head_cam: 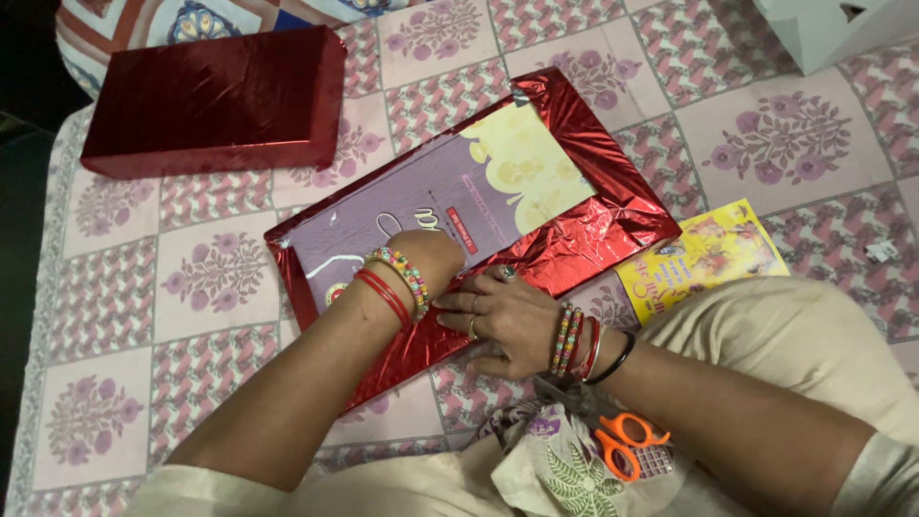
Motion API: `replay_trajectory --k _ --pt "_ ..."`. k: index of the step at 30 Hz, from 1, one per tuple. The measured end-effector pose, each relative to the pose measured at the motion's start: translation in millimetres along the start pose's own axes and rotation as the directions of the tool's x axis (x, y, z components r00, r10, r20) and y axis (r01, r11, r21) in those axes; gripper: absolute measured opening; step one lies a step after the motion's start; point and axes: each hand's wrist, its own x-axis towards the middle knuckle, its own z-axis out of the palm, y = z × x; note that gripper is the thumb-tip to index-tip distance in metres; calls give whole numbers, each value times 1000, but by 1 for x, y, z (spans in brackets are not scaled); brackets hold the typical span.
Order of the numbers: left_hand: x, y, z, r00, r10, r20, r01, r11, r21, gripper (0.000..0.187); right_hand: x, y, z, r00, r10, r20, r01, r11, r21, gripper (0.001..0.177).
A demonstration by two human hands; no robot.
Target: The person wraps a rectangular box with red wrapping paper. They fold the paper around the box, apply clear tape to secure the edges, and use orange-handled scissors to trim excess paper. The wrapped box is placed on the bed.
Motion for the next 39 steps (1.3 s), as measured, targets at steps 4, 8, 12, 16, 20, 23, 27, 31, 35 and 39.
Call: replay_trajectory --k 4,8,12,16,20,23,27,31,35,39 --pt "9 4 -7 992 87 92 -91 995 38 17 -1 1 3 999 -23 -36 23 1000 1 73" --pt "16 8 -11 974 165 157 -182 978 103 17 -2 0 4 1000 3 3 -3 1000 -30 72" --pt "15 4 -11 970 221 100 -232 966 113 15 1 -1 3 998 35 54 -34 999 -32 73" --pt "6 -7 -10 957 291 11 -290 951 105 15 2 -3 2 996 32 88 -29 999 -38 73" --pt "0 -12 -12 944 326 -49 -321 943 89 23 3 -5 1 990 60 124 -54 997 -55 74" --pt "-4 -12 -13 951 309 1 -307 946 102 28 4 -8 1 993 33 113 -23 996 -89 74" --pt "-4 -19 -14 959 281 -27 -281 960 14 34 5 -7 -1 990 30 136 -17 995 -96 77" --pt "5 -27 -9 967 252 44 -248 966 -69 32 4 -6 2 992 15 125 -3 995 -96 73" --pt "10 -35 -5 961 272 38 -265 955 -130 32 7 -5 2 994 9 104 1 995 -95 74" --pt "14 -38 -10 948 249 198 -236 968 -88 29 6 -6 2 988 62 140 -56 997 -51 72"
